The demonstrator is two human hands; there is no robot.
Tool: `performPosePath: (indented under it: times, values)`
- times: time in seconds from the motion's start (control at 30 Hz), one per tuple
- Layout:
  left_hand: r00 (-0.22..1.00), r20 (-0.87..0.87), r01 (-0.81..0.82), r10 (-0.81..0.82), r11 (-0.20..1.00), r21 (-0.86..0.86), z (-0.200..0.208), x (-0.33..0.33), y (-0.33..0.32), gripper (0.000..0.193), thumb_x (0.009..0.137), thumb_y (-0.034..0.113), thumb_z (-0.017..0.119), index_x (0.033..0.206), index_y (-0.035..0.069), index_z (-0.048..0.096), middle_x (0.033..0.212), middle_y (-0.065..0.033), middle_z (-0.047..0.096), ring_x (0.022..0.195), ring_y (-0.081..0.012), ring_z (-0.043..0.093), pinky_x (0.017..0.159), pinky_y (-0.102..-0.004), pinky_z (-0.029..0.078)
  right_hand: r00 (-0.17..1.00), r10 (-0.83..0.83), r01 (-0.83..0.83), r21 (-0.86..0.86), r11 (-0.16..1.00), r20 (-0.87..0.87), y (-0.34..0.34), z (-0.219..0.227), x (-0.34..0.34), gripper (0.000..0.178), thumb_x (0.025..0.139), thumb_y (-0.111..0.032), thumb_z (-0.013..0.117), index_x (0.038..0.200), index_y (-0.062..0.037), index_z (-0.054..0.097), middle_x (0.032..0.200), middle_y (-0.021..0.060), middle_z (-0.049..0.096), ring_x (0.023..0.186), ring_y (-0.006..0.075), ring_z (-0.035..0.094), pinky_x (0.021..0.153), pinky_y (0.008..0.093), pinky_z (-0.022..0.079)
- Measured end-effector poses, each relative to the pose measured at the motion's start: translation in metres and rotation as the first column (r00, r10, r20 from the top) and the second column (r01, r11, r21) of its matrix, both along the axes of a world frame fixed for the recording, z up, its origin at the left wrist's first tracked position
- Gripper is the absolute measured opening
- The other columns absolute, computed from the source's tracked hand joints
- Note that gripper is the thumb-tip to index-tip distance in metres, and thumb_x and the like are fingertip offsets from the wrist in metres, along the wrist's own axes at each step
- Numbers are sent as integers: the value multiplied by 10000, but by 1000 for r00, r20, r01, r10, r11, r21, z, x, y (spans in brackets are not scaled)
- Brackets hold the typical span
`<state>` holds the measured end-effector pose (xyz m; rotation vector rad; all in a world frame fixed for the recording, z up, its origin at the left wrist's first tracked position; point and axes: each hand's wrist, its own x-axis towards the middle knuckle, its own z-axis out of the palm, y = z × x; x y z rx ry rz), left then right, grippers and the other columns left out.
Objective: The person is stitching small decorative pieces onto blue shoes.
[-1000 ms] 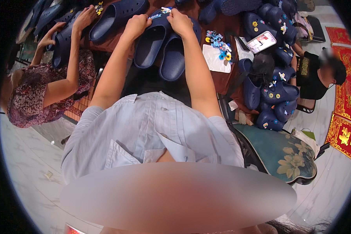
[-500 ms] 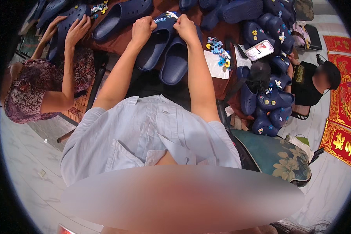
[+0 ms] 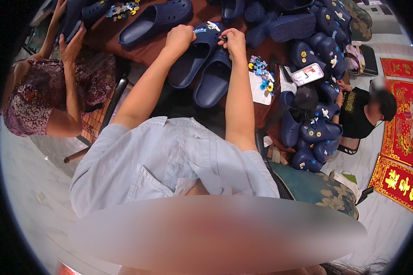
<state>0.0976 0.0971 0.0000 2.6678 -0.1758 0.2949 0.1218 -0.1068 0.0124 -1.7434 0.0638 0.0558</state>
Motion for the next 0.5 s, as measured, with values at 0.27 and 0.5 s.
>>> performPosePath:
  times: [0.27,0.5]
  values:
    - [959,284,43,3,987,-152,-10,-2,-4,167,760,138,648,731,-26,638,786,-202,654,760,-392,657,691,-484,528,958,249,-74,-712,698,143,28,-3,41,463,855,-377,691,1114,-14,565,1063,260,648,1049,401,638,876,488,502]
    - [948,311,49,65,937,-346,-14,-14,-7,128,776,84,631,733,-28,586,765,-212,609,734,-399,631,637,-465,479,936,337,-62,-895,441,101,42,2,36,508,902,-440,618,1205,-63,462,1149,297,598,1048,455,628,855,540,511]
